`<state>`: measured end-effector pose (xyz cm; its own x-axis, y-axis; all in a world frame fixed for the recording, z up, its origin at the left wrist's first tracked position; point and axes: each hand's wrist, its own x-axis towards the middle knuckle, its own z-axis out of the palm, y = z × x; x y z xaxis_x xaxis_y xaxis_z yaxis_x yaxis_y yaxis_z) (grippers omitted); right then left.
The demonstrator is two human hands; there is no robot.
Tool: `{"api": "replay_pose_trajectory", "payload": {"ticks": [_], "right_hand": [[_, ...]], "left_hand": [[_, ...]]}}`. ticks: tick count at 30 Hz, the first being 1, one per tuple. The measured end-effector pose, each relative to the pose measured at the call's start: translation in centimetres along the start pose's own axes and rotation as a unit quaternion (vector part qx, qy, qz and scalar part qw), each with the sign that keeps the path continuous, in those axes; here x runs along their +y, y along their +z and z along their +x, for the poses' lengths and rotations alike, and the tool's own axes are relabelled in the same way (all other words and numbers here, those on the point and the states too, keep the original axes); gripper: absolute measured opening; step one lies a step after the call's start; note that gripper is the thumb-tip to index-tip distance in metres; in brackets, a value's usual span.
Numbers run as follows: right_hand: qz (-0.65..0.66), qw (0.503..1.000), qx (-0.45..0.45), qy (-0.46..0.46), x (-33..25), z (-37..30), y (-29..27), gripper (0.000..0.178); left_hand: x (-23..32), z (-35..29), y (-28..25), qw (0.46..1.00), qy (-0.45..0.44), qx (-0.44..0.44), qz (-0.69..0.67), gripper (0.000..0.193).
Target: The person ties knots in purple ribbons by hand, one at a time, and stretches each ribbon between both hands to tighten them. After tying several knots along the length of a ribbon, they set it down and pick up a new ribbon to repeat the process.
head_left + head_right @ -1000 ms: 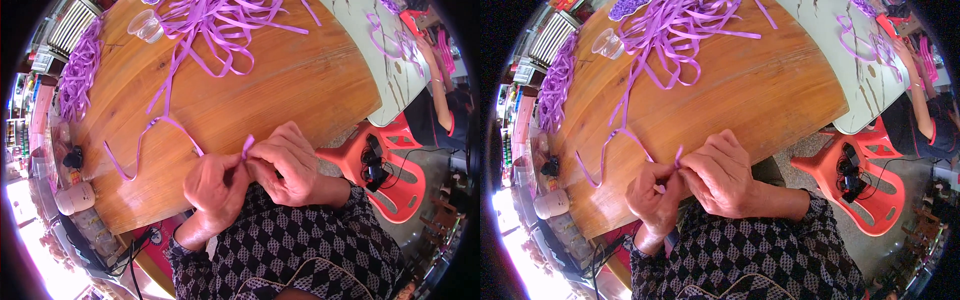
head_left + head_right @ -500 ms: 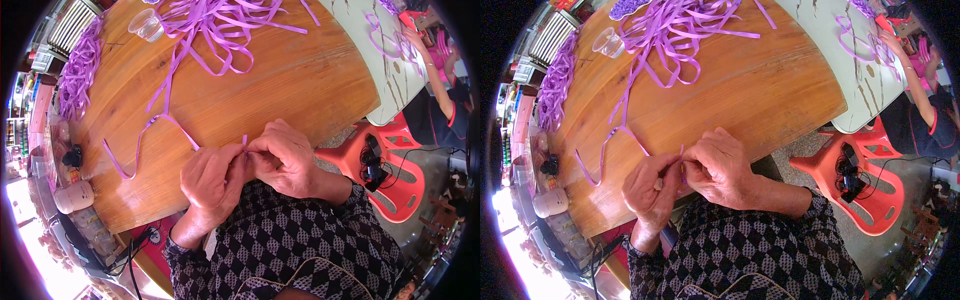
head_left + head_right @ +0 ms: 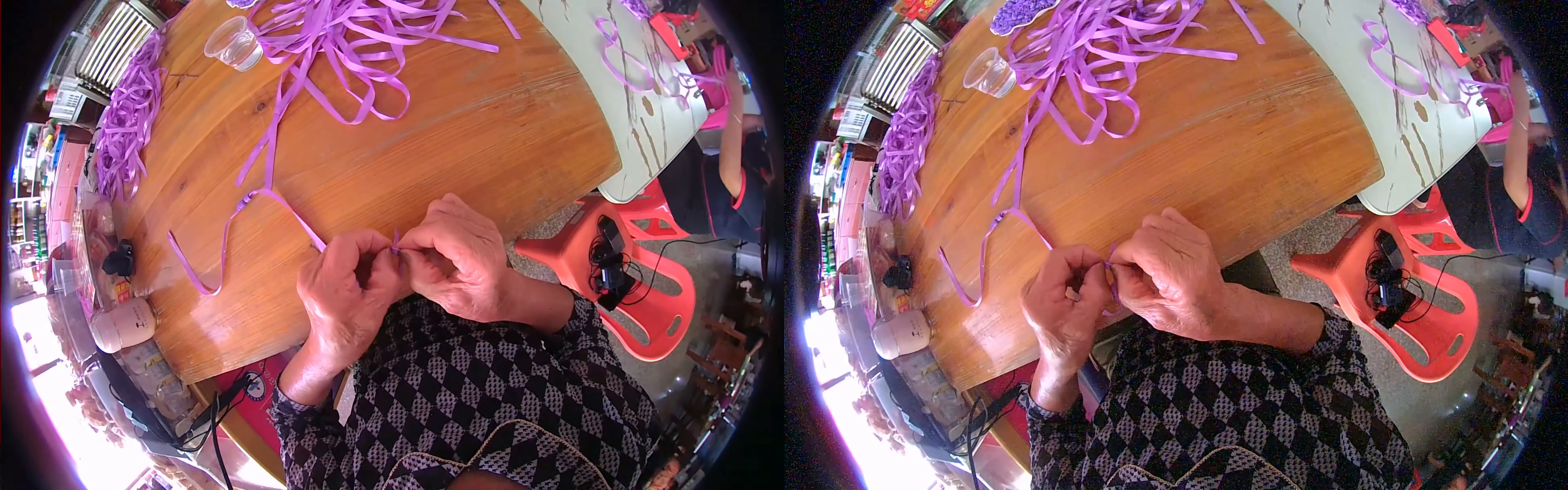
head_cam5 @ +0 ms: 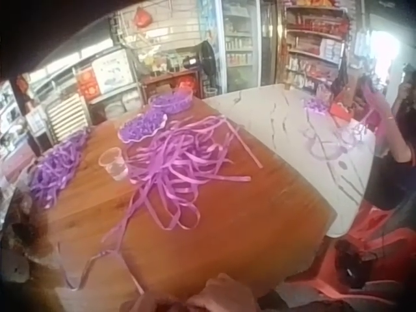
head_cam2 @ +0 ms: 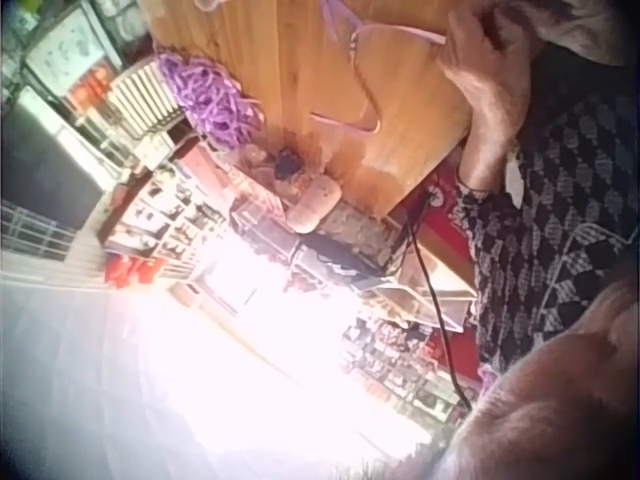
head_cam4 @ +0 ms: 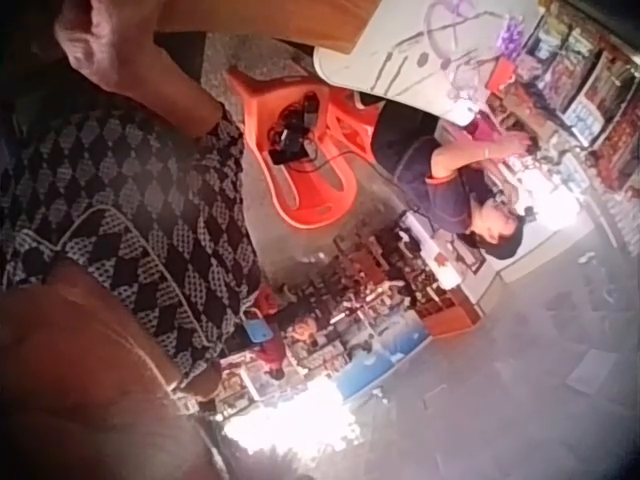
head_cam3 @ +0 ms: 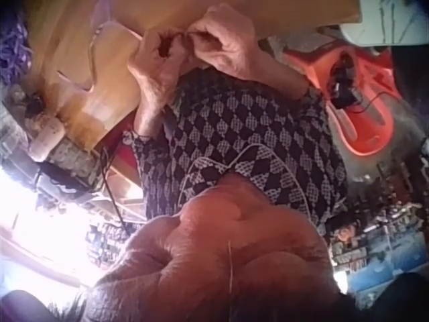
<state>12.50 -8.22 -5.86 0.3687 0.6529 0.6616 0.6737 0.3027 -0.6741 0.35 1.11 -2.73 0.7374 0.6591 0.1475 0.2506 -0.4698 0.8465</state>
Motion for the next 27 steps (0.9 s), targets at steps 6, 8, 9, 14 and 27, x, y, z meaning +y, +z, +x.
{"api": "replay_pose_trajectory", "payload": {"ticks": [6,8,9,14,27], "right_hand": [[0.028,0.999,0.008,-0.013,0.2,-0.2,-0.2,0.029],[0.028,0.999,0.016,-0.029,0.2,-0.3,0.0,0.029],[-0.031,0.996,0.045,-0.065,0.3,-0.5,0.2,0.028],[-0.127,0.982,0.052,-0.128,0.2,-0.8,0.3,0.026],[-0.185,0.975,0.014,-0.122,0.2,-0.4,-0.1,0.033]], "left_hand": [[1.2,1.4,-0.8,0.903,-0.295,-0.053,-0.308,0.006],[0.7,1.9,-1.5,0.831,-0.329,-0.139,-0.427,0.007],[0.7,1.8,-1.4,0.831,-0.329,-0.139,-0.427,0.007],[0.6,0.6,-0.5,0.834,-0.299,-0.065,-0.459,0.008],[1.6,0.1,0.2,0.956,-0.211,0.010,-0.205,0.005]]}}
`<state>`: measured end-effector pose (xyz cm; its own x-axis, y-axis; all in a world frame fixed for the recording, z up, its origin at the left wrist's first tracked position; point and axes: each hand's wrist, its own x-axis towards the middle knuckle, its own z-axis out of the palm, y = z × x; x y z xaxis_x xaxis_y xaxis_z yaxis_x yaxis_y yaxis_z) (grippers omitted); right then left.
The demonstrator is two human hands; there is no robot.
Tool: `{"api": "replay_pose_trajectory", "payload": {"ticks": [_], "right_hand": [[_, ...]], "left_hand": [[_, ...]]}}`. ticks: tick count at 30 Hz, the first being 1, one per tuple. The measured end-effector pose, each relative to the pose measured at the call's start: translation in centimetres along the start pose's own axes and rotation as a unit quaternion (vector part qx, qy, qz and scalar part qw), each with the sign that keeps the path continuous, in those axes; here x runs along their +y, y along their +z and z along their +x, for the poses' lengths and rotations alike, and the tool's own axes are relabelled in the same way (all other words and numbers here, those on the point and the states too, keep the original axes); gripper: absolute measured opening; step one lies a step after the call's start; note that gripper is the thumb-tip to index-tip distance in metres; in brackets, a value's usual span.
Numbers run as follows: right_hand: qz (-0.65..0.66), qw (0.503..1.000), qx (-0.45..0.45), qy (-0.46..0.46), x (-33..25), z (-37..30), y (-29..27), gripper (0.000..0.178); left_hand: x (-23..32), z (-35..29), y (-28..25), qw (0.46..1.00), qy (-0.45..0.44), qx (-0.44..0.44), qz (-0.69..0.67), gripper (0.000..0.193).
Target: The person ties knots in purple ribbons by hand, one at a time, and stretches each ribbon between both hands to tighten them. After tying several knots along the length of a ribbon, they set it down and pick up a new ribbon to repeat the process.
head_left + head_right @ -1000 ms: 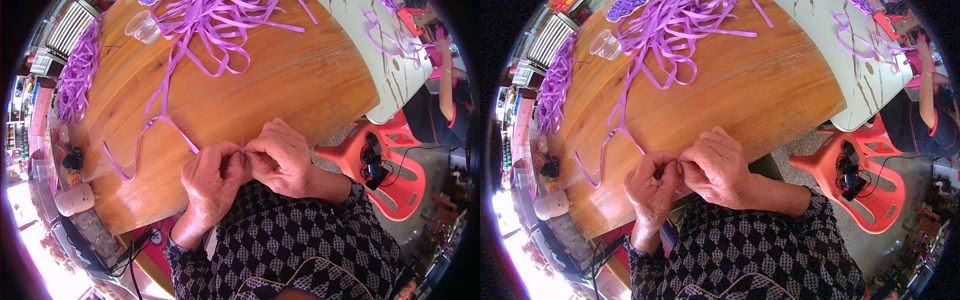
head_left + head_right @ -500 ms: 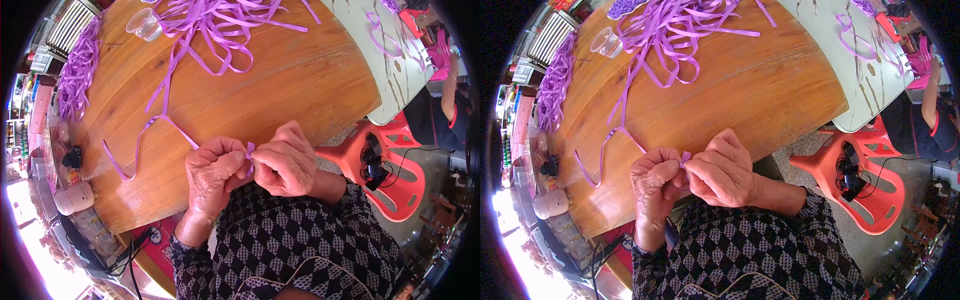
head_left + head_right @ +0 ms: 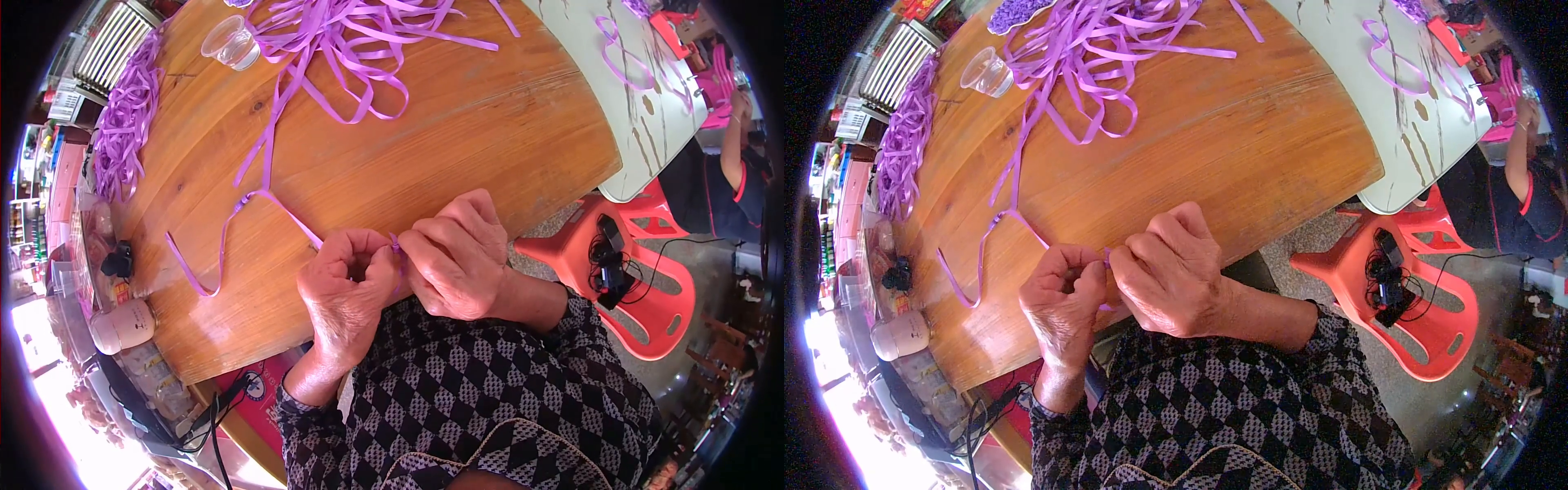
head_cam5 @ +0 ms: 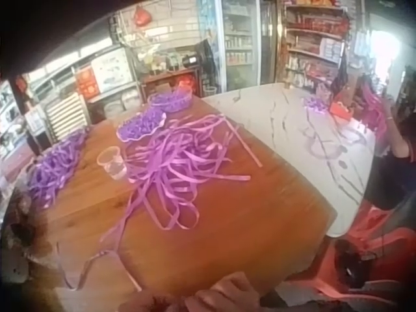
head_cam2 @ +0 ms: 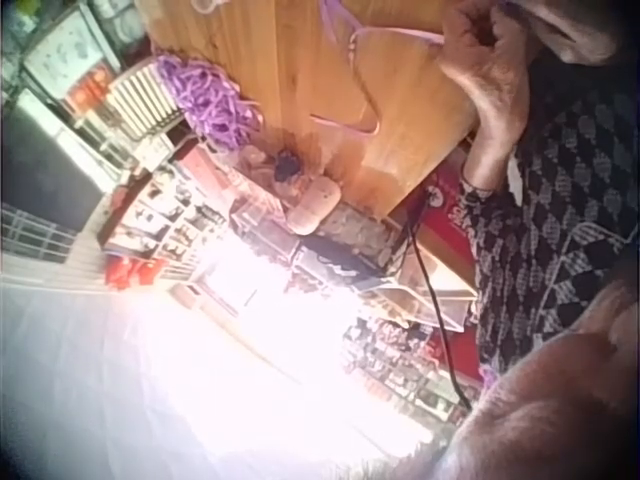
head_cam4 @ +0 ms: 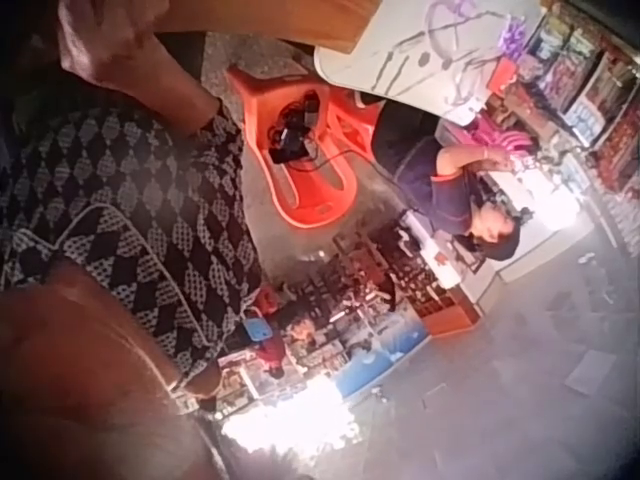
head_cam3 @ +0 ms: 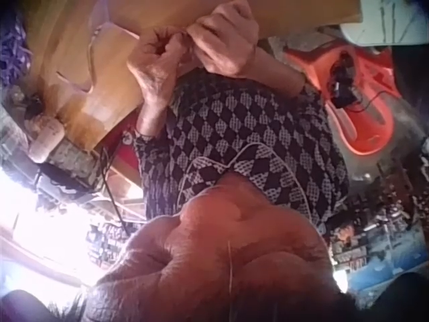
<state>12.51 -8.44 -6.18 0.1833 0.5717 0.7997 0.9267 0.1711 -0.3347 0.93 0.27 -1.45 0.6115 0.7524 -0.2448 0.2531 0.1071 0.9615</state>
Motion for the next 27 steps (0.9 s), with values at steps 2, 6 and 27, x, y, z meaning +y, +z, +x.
{"api": "replay_pose_trajectory", "payload": {"ticks": [2,6,27], "right_hand": [[-0.003,1.000,-0.008,0.007,0.0,0.1,-0.1,0.032],[0.074,0.996,0.015,0.042,0.4,0.0,0.1,0.030],[0.040,0.998,0.048,0.012,-0.2,-0.2,0.0,0.032]], "left_hand": [[0.0,0.1,-0.1,0.999,0.020,-0.025,0.044,0.005],[-0.1,0.6,-0.3,0.999,-0.025,-0.039,0.004,0.005],[-1.5,-1.0,0.5,0.986,0.028,-0.012,-0.161,0.016]]}}
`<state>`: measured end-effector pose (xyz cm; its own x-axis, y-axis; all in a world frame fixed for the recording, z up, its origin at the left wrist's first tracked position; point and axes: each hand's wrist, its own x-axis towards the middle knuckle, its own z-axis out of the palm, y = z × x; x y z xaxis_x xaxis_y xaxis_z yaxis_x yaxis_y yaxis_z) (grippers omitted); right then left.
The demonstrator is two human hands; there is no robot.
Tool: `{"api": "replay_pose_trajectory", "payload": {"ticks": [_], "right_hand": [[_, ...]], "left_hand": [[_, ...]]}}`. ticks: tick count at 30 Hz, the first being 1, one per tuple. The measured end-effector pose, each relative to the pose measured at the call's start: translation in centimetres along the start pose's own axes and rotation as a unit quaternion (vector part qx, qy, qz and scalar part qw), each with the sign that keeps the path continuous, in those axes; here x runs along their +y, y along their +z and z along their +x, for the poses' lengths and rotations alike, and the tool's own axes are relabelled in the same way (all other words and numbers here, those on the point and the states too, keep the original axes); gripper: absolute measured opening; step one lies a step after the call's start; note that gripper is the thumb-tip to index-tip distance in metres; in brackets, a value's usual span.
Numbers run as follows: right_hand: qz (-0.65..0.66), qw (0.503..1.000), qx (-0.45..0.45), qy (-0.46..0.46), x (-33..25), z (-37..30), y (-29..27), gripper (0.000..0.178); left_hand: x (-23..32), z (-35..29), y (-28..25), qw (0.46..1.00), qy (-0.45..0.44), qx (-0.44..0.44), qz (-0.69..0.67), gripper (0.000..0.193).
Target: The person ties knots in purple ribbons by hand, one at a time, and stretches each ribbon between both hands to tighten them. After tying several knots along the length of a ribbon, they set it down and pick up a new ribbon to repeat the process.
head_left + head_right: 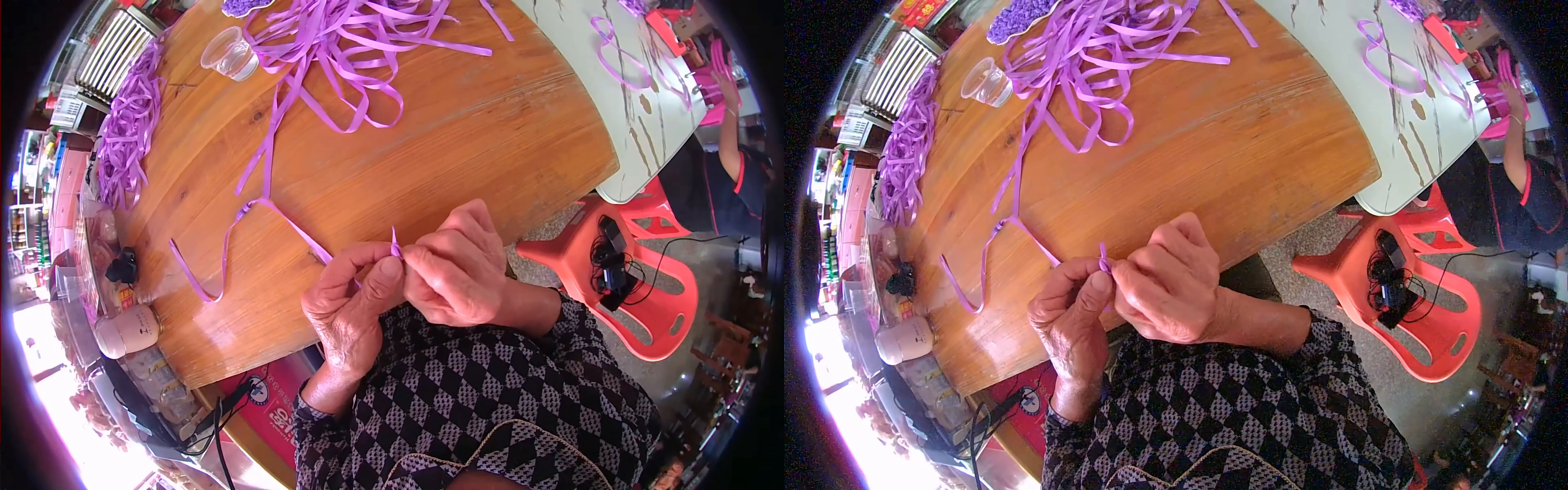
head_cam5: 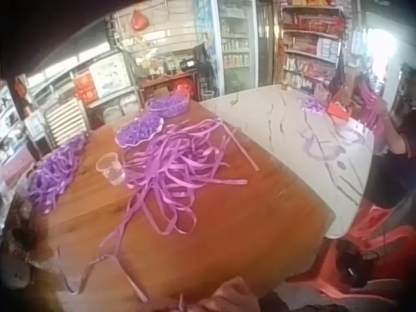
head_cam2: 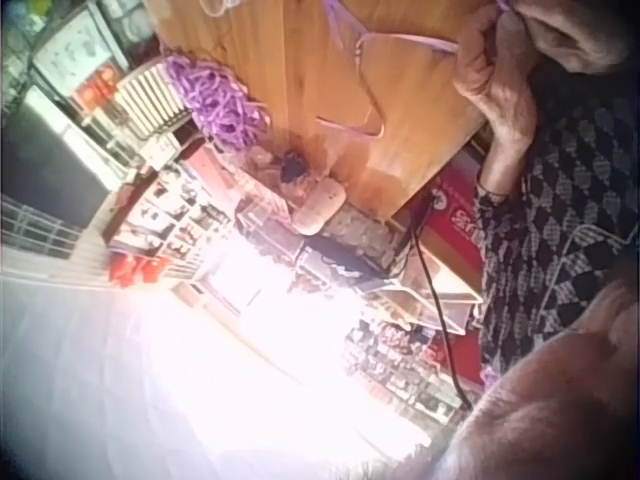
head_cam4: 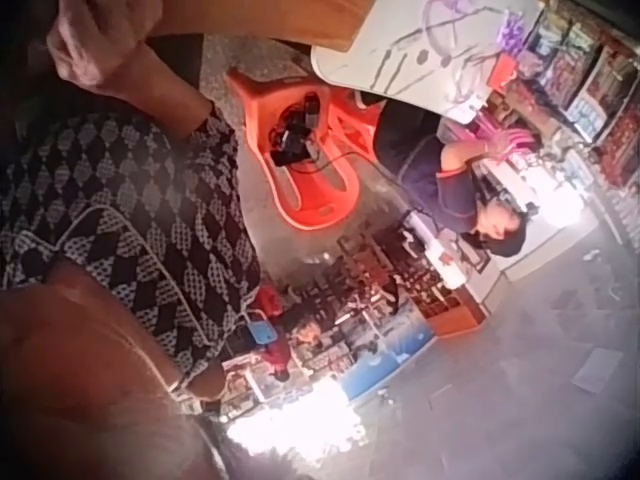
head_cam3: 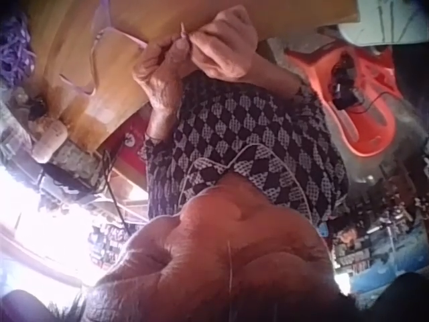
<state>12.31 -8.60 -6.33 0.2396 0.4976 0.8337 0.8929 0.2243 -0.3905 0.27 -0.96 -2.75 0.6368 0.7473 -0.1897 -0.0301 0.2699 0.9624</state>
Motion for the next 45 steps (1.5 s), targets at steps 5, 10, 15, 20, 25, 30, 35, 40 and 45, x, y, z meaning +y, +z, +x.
{"api": "replay_pose_trajectory", "payload": {"ticks": [5,10,15,20,25,30,35,40,45], "right_hand": [[0.008,0.999,-0.041,0.010,-0.5,-0.1,-0.6,0.028],[0.139,0.978,-0.099,0.122,1.5,2.1,-3.2,0.040],[0.261,0.935,-0.199,0.133,1.3,2.9,-2.5,0.047],[0.255,0.942,-0.173,0.131,1.5,2.2,-2.3,0.039],[0.277,0.927,-0.183,0.177,1.0,2.4,-2.2,0.024],[0.298,0.911,-0.202,0.199,1.0,2.1,-2.3,0.022],[0.300,0.906,-0.204,0.218,1.0,1.9,-2.5,0.018],[0.312,0.900,-0.207,0.225,0.9,1.9,-2.5,0.019],[0.311,0.902,-0.211,0.210,1.0,1.9,-2.6,0.019]], "left_hand": [[0.0,0.5,-0.6,0.998,-0.038,-0.029,-0.047,0.012],[1.1,1.3,-1.8,0.984,-0.142,-0.094,-0.057,0.011],[1.6,1.6,-1.6,0.975,-0.152,-0.154,-0.053,0.019],[1.4,1.9,-2.1,0.970,-0.182,-0.160,-0.030,0.023],[1.0,2.0,-2.3,0.971,-0.186,-0.145,-0.026,0.022],[1.0,2.1,-2.3,0.966,-0.198,-0.145,-0.077,0.023],[1.0,2.2,-2.7,0.969,-0.188,-0.138,-0.079,0.023],[0.9,2.2,-2.9,0.975,-0.164,-0.136,-0.060,0.022],[1.0,2.1,-3.0,0.979,-0.160,-0.119,-0.040,0.022]]}}
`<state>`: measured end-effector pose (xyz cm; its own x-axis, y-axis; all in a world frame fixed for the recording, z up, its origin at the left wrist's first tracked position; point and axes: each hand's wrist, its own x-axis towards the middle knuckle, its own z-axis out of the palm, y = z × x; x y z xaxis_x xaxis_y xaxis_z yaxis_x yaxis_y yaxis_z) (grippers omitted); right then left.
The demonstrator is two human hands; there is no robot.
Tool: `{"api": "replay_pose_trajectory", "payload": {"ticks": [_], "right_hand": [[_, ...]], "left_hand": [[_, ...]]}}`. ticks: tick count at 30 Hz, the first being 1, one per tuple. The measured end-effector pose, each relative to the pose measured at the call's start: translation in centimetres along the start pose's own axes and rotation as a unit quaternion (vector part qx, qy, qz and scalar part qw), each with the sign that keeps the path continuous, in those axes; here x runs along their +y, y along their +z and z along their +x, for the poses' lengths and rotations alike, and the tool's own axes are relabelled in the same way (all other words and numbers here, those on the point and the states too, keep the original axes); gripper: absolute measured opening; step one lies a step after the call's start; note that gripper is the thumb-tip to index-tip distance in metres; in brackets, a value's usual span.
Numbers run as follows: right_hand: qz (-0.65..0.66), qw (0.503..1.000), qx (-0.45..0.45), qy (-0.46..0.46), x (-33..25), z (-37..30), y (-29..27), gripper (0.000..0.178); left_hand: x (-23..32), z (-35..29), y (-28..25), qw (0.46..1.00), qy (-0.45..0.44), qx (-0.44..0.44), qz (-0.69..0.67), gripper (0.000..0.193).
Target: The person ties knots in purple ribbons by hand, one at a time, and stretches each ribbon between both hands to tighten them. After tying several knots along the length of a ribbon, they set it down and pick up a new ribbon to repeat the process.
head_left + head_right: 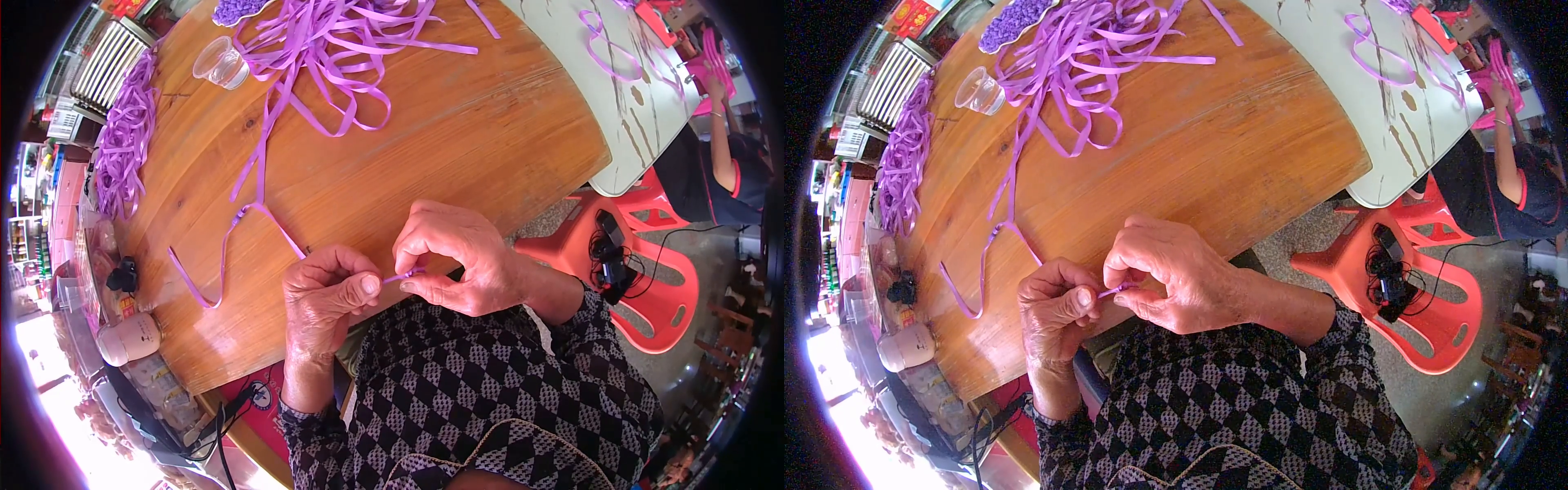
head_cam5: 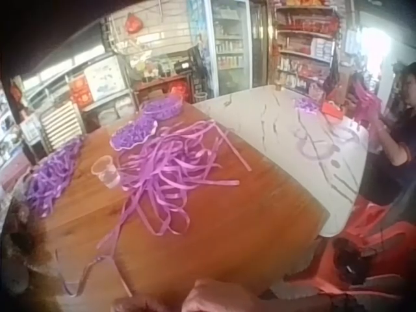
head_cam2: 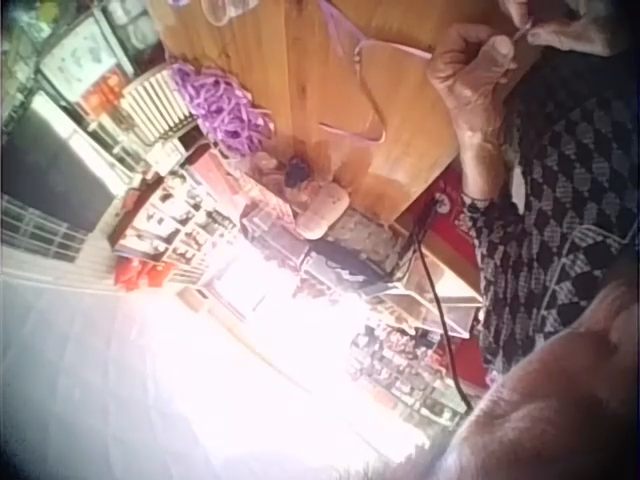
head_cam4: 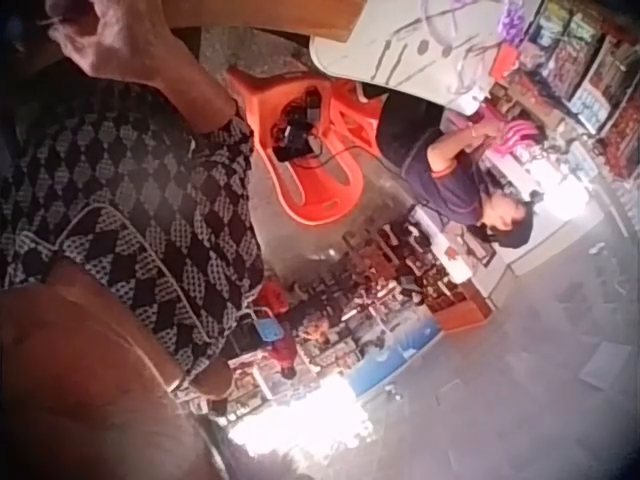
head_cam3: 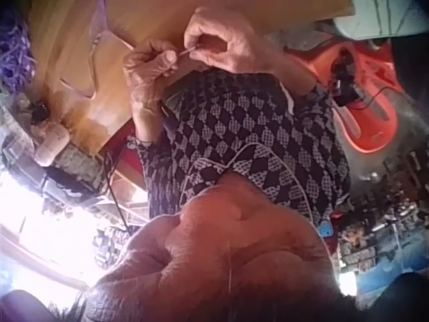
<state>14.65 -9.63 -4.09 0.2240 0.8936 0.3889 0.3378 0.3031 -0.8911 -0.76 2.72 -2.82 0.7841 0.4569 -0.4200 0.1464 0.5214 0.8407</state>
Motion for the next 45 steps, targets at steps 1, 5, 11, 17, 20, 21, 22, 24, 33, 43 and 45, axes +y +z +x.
{"api": "replay_pose_trajectory", "payload": {"ticks": [1,5,11,17,20,21,22,24,33,43,45], "right_hand": [[0.002,1.000,-0.001,-0.002,0.0,0.0,0.0,0.020],[-0.007,1.000,0.005,0.013,-0.1,-0.2,-0.3,0.021],[-0.013,1.000,0.018,0.007,0.1,-0.1,0.0,0.022],[-0.014,0.999,0.015,-0.026,0.6,-0.1,0.3,0.023],[-0.029,0.999,0.018,-0.031,0.6,-0.2,0.3,0.021],[-0.021,0.999,0.016,-0.024,0.5,-0.2,0.3,0.020],[-0.014,1.000,0.015,-0.017,0.4,-0.3,0.3,0.019],[-0.005,1.000,0.017,-0.008,0.4,-0.5,0.1,0.018],[0.039,0.998,0.019,0.035,0.3,-1.1,-0.6,0.012],[0.090,0.991,0.009,0.102,0.1,-1.6,-0.3,0.011],[0.139,0.980,0.011,0.141,0.2,-2.0,-0.3,0.011]], "left_hand": [[0.0,-0.1,0.0,1.000,0.000,0.000,0.000,0.022],[0.6,-0.7,0.9,0.995,0.060,0.034,0.066,0.017],[0.4,-0.8,0.8,0.988,0.047,0.054,0.134,0.015],[0.3,-0.7,1.1,0.990,0.027,0.050,0.126,0.008],[0.0,-0.7,0.9,0.988,0.043,0.056,0.135,0.010],[-0.1,-0.7,0.8,0.985,0.064,0.063,0.145,0.012],[0.0,-0.8,0.8,0.985,0.064,0.063,0.145,0.012],[0.1,-1.1,0.6,0.964,0.113,0.085,0.227,0.011],[0.4,-1.8,0.9,0.941,0.156,0.081,0.289,0.013],[0.0,-1.6,1.0,0.900,0.236,0.052,0.364,0.013],[-0.2,-1.3,0.7,0.903,0.244,0.029,0.354,0.013]]}}
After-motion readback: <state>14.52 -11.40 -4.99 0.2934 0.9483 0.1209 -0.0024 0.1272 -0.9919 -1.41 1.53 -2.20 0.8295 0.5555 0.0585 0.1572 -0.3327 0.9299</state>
